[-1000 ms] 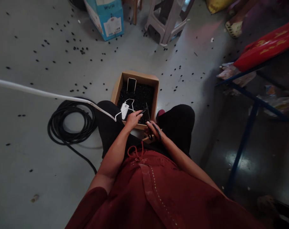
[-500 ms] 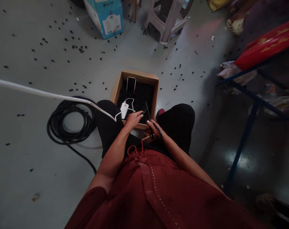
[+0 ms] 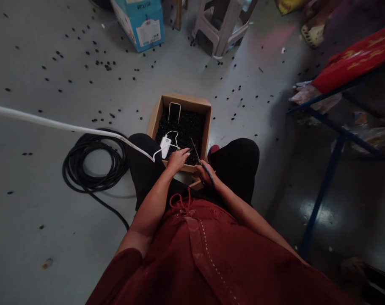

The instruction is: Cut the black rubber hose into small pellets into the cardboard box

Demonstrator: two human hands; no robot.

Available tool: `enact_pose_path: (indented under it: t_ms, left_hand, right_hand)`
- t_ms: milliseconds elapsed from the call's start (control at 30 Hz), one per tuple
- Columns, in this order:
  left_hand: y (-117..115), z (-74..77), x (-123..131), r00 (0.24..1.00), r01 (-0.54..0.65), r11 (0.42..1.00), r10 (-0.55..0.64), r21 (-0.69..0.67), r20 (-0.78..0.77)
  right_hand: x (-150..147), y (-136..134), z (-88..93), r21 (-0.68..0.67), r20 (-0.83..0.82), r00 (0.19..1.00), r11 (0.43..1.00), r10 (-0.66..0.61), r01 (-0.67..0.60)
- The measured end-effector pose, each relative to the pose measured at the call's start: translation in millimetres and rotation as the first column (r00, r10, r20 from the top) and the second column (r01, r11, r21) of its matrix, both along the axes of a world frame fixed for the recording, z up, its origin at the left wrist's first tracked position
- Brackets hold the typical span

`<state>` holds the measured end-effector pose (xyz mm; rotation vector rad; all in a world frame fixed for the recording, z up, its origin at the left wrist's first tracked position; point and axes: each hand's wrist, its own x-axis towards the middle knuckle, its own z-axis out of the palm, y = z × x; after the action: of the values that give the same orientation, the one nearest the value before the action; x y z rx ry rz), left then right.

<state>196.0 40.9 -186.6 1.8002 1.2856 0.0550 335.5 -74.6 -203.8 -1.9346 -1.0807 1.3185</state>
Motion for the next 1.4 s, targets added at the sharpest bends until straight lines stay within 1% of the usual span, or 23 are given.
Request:
enact_pose_path:
  t_ms: [133,300,433,600,700,800,867,900,933,1000,1067,1133,1200,1267,1333,1400]
  left_hand:
    - [-0.4,-2.7,0.2,0.999,0.008,1.000,-0.008,0.017,-0.032]
    - [0.2,-8.2,0.3,0.999,-0.019,1.000,0.020,0.022,-0.043]
    - [1.4,-12.0,0.6,0.998,-0.064,0.998,0.064,0.002,0.003]
    - [2.8,-13.5,1.1,0.988,-0.143,0.990,0.143,-0.017,0.055]
    - [3.9,-12.2,0.3,0.987,-0.143,0.989,0.145,-0.030,0.072]
    - [4.5,-10.4,-0.7,0.985,-0.129,0.991,0.133,-0.044,0.106]
    - [4.0,-8.9,-1.2,0.983,-0.124,0.991,0.130,-0.051,0.132]
    - [3.3,-7.6,-1.4,0.980,-0.123,0.990,0.131,-0.063,0.149]
    - [2.3,-5.6,-1.8,0.974,-0.126,0.988,0.141,-0.093,0.179]
    - [-0.4,0.6,-3.3,0.942,-0.133,0.969,0.189,-0.208,0.278]
    - [-3.7,10.4,-6.0,0.878,-0.127,0.928,0.269,-0.350,0.395]
    - [-7.0,22.7,-9.3,0.823,-0.115,0.897,0.326,-0.427,0.464]
    - [-9.7,35.9,-12.3,0.809,-0.115,0.897,0.334,-0.427,0.484]
    - [-12.2,48.0,-14.5,0.823,-0.129,0.921,0.306,-0.367,0.479]
    - [-14.8,57.9,-15.9,0.838,-0.150,0.949,0.272,-0.279,0.473]
    - [-18.0,65.5,-17.0,0.842,-0.163,0.966,0.242,-0.200,0.482]
  right_hand:
    - [0.3,0.3,-2.5,0.013,0.053,0.998,1.000,-0.020,0.019]
    - [-1.0,1.3,-10.5,-0.001,0.019,0.997,0.998,-0.069,0.069]
    - [-4.8,1.2,-12.3,-0.062,-0.100,0.988,0.992,-0.118,0.112]
    - [-7.3,1.2,-6.4,-0.131,-0.276,0.937,0.974,-0.215,0.185]
    - [-6.2,2.9,-4.2,-0.183,-0.357,0.897,0.961,-0.261,0.208]
    - [-5.6,4.1,-1.5,-0.234,-0.468,0.823,0.943,-0.322,0.236]
    - [-5.8,4.2,1.7,-0.231,-0.508,0.792,0.940,-0.338,0.253]
    - [-5.9,4.1,3.4,-0.219,-0.509,0.793,0.941,-0.334,0.257]
    - [-6.0,4.0,5.0,-0.208,-0.506,0.797,0.943,-0.331,0.260]
    - [-5.9,3.8,7.1,-0.202,-0.497,0.800,0.941,-0.337,0.270]
    - [-5.3,3.7,7.2,-0.211,-0.495,0.795,0.936,-0.350,0.281]
    - [-4.5,3.5,6.0,-0.209,-0.499,0.791,0.935,-0.354,0.286]
    - [-3.7,3.2,6.0,-0.188,-0.506,0.792,0.940,-0.342,0.286]
    - [-3.5,3.0,9.8,-0.152,-0.518,0.791,0.945,-0.326,0.290]
    - [-4.0,3.1,19.2,-0.117,-0.535,0.785,0.947,-0.313,0.297]
    - [-5.4,3.4,33.7,-0.080,-0.559,0.768,0.942,-0.312,0.325]
